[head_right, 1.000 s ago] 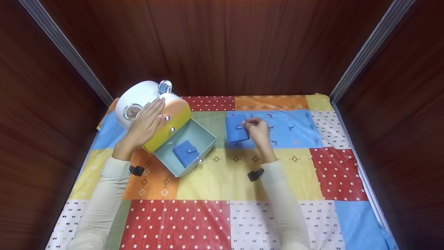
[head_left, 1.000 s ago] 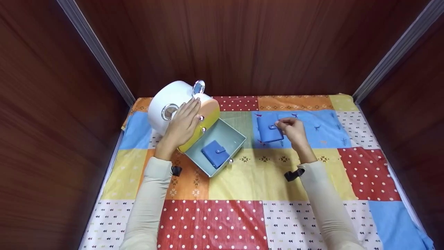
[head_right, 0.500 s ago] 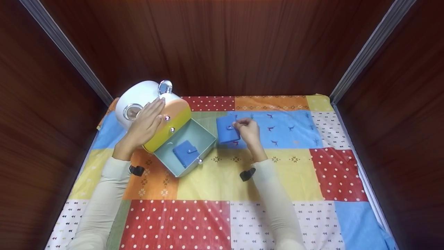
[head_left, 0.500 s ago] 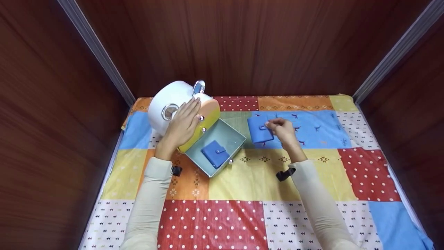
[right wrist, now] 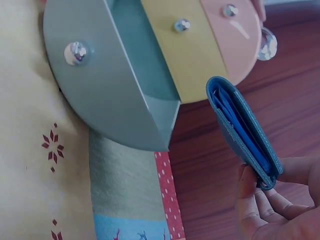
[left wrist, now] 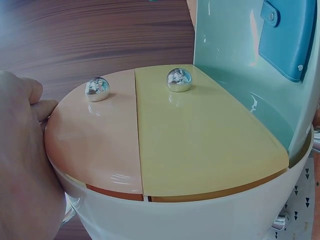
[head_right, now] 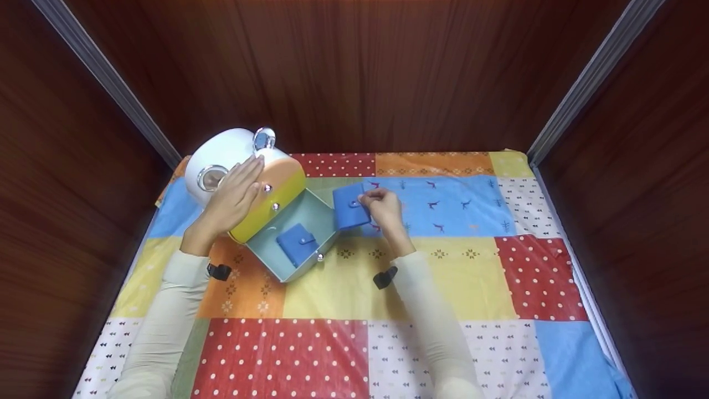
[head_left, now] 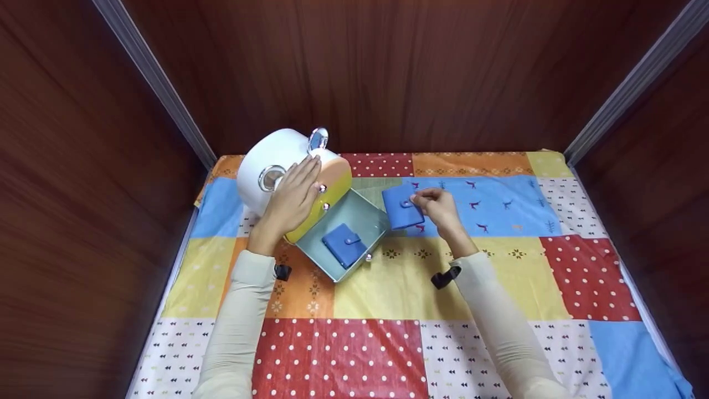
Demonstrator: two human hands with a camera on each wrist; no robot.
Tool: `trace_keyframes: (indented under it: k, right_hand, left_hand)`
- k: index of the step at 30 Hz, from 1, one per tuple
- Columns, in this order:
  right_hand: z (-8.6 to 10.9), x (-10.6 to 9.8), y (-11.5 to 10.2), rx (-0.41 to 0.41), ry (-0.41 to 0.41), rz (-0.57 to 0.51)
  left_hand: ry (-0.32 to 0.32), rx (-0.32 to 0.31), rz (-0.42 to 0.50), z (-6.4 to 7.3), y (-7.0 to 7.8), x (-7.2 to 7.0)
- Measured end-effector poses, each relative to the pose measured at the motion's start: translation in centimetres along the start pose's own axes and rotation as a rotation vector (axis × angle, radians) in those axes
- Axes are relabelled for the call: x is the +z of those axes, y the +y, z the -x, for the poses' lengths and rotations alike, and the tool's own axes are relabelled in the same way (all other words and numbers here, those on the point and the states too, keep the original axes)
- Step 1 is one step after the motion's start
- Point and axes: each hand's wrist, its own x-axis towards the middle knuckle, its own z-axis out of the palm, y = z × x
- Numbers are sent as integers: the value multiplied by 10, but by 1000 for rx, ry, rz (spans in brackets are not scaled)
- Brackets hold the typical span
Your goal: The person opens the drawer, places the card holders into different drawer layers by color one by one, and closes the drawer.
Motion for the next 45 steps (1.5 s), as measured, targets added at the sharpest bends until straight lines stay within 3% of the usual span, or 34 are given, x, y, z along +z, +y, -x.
trace_keyframes:
  k: [20, 45]
  right_hand:
    - [1, 36, -4, -16, -60, -34]
    - [1, 74, 10, -98, -98, 77]
  left_hand:
    - [-10, -3, -6, -1, 1, -1]
    - [-19, -5, -9, 0, 1, -1]
